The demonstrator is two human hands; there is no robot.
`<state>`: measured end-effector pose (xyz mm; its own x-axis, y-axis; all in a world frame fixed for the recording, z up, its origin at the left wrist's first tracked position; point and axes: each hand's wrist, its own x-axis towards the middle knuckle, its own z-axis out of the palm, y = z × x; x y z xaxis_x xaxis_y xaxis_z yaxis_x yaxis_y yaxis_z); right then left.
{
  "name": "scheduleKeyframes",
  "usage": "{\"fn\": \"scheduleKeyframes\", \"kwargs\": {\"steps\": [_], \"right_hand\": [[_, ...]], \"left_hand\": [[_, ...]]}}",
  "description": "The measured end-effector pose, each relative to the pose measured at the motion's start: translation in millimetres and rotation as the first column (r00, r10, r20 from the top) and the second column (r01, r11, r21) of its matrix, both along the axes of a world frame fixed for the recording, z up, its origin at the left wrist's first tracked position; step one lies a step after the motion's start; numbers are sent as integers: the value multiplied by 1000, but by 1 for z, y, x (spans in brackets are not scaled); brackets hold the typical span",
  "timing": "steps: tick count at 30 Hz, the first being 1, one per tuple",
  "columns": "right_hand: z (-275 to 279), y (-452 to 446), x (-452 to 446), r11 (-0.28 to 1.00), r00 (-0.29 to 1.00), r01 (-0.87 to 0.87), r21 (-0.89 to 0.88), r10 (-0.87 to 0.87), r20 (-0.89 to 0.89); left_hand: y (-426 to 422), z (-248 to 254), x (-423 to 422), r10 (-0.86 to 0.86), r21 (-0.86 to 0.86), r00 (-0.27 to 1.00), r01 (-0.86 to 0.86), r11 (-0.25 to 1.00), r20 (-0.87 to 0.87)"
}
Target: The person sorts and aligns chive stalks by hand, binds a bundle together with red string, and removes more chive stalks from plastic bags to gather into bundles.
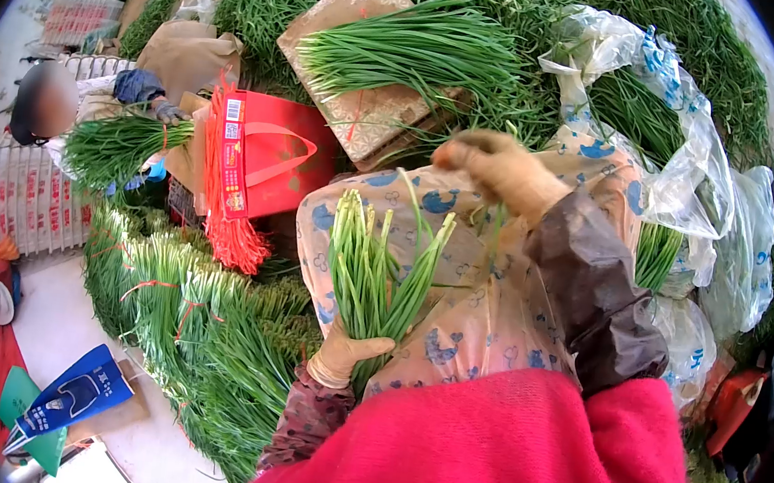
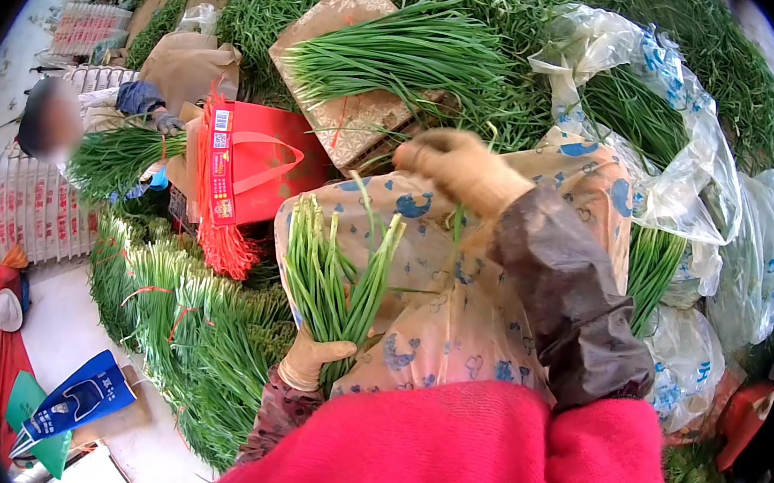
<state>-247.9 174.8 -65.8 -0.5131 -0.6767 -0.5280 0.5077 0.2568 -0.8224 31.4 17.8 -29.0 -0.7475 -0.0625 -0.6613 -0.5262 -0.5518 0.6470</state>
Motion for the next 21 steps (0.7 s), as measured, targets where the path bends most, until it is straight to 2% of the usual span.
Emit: {"fn": "scheduleKeyframes", "kwargs": {"steps": [1,3,4,5,7,8,9,10,11,12,13,14,15,17,18,19,20,21], "right_hand": [[-3,-8,9,994,986,-63,-89,76,147],[-4,-19,14,947,933,-230,-222,280,226],[5,-19,15,913,921,-238,-331,321,221],[7,-23,16,912,918,-243,-332,327,226],[8,-29,15,949,962,-258,-182,269,42],[10,-30,12,985,992,-119,-128,112,-66],[11,-32,3,997,993,81,13,-80,-87],[7,-29,-12,941,938,336,-32,-337,-78],[-10,-19,-29,819,826,529,-222,-557,-86],[-15,-11,-50,764,697,627,-151,-637,-330],[2,-6,-57,633,491,745,-210,-734,-468],[-21,15,-85,664,397,687,-293,-682,-615],[-2,15,-87,602,372,599,-528,-793,-482],[16,27,-92,685,468,396,-611,-723,-508],[38,26,-78,753,673,433,-496,-636,-378],[49,15,-55,842,782,367,-395,-510,-360],[60,4,-32,918,869,272,-288,-363,-336],[60,-11,-11,978,874,110,-176,-180,-451]], "left_hand": [[-1,1,0,-1,-3,1000,1,1000,4],[-4,-1,2,-29,-12,998,29,999,52],[-4,-4,5,-17,-40,999,18,999,34],[-3,-9,8,-5,-67,1000,6,998,16],[1,-12,5,36,-131,999,-38,991,-20],[0,-10,4,37,-65,999,-38,997,-6],[1,-2,-2,39,-1,999,-39,999,6],[1,2,-3,38,-3,999,-38,999,28],[0,1,-2,49,-6,998,-49,999,29],[-2,1,0,60,33,998,-60,998,9],[-5,0,1,68,70,998,-67,995,-12],[-7,0,2,76,107,997,-72,992,-32],[-9,-1,1,83,102,996,-79,992,-32],[-12,-3,-2,104,24,994,-103,994,-32],[-8,3,-9,127,-73,992,-125,989,17],[-7,2,-11,128,-74,992,-126,989,15],[-6,0,-12,165,-81,986,-164,983,3],[-6,-1,-13,202,-86,979,-202,976,-10]]}}
